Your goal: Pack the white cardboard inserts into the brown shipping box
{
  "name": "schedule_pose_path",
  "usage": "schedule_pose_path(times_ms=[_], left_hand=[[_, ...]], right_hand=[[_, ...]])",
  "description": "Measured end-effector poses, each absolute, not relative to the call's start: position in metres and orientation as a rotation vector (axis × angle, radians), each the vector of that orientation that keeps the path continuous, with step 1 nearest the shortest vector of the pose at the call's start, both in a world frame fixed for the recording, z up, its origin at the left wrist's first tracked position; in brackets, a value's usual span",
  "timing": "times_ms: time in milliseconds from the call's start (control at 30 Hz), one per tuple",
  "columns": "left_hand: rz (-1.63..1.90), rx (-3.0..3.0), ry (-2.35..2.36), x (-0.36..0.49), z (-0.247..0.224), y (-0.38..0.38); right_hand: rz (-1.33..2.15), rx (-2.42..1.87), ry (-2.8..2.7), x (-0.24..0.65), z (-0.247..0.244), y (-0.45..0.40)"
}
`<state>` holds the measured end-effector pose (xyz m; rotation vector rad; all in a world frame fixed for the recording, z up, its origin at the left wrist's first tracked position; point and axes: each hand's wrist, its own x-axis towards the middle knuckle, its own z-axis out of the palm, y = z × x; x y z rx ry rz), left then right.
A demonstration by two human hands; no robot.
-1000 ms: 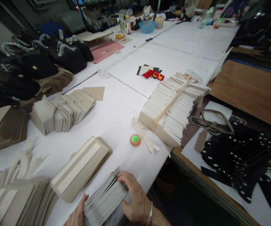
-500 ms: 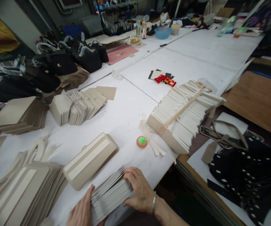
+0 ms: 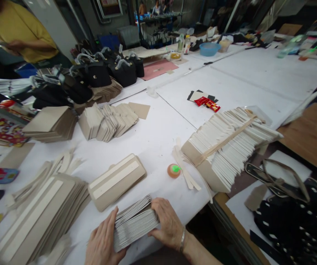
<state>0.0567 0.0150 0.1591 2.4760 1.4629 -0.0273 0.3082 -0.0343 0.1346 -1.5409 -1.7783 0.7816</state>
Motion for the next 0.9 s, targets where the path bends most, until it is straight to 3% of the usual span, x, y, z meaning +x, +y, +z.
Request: schedule_pose_path(times_ms=[400, 600, 900], left_hand=[[-0.155, 2.241, 1.495, 0.061, 0.169, 0.015], [-0.216, 2.193, 1.461, 0.053, 0.158, 0.018], [-0.175, 2.174, 1.196, 0.039, 0.165, 0.049]], right_hand=[[0.259, -1.513, -2.213, 0.279, 0.141, -0.031], [-0.11, -1.422, -2.174, 0.234, 0.127, -0.019], [-0.355, -1.305, -2.132, 0.222, 0.101, 0.004]])
